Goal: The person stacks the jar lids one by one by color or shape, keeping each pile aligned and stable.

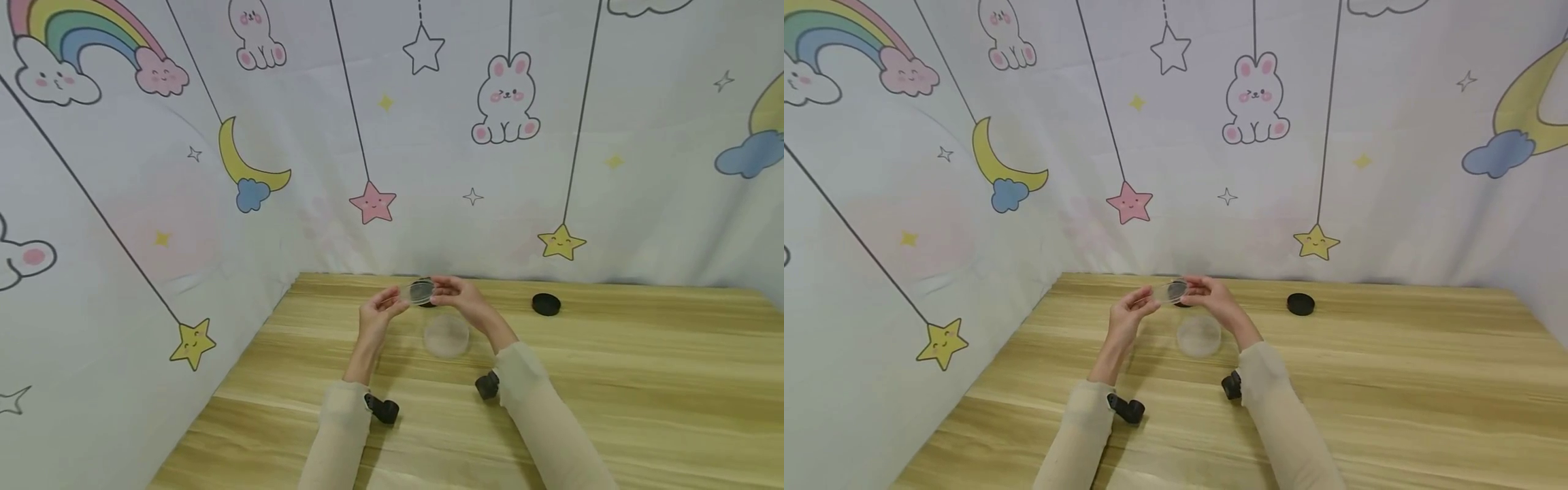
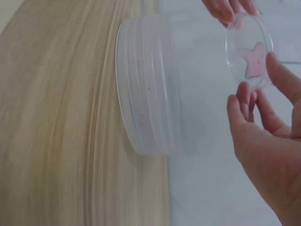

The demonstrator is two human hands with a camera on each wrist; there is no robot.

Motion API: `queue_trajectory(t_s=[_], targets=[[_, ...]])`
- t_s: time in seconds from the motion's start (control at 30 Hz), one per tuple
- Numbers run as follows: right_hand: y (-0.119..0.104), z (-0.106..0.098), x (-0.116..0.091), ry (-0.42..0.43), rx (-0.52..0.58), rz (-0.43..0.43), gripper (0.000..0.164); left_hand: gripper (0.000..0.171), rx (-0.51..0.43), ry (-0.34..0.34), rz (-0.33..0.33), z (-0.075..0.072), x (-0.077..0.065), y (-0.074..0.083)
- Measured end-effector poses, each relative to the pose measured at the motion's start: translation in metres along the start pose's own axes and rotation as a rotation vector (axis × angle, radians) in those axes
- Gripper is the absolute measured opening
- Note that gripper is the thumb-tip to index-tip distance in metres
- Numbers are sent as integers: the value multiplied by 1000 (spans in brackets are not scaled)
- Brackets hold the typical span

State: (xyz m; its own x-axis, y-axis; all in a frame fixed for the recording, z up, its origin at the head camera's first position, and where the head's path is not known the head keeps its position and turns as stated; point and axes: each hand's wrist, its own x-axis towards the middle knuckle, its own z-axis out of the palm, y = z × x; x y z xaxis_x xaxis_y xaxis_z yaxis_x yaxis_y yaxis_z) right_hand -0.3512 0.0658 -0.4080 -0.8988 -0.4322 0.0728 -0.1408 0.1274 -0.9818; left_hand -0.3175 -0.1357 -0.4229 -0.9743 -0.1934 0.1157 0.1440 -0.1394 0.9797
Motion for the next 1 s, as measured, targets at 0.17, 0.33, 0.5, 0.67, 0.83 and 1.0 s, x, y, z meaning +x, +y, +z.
queue_trajectory(t_s=[0.17, 0.33, 0.5, 0.67, 0.83, 1.0], targets=[[0, -5, -11, 16, 2, -13, 60, 45, 17, -78, 1, 2, -5, 2], [8, -14, -22, 4, -11, 13, 65, 49, 12, -226, 34, 3, -13, 2], [15, -23, -27, -38, -45, 29, 65, 47, 55, -265, -20, 9, -14, -2], [17, -29, -29, -63, -72, 22, 63, 49, 144, -276, -51, 13, -15, -5], [19, -35, -34, -97, -120, 37, 66, 52, 267, -326, -81, 13, -17, -5], [25, -38, -39, -130, -125, 85, 68, 52, 317, -352, -111, 14, -16, -11]])
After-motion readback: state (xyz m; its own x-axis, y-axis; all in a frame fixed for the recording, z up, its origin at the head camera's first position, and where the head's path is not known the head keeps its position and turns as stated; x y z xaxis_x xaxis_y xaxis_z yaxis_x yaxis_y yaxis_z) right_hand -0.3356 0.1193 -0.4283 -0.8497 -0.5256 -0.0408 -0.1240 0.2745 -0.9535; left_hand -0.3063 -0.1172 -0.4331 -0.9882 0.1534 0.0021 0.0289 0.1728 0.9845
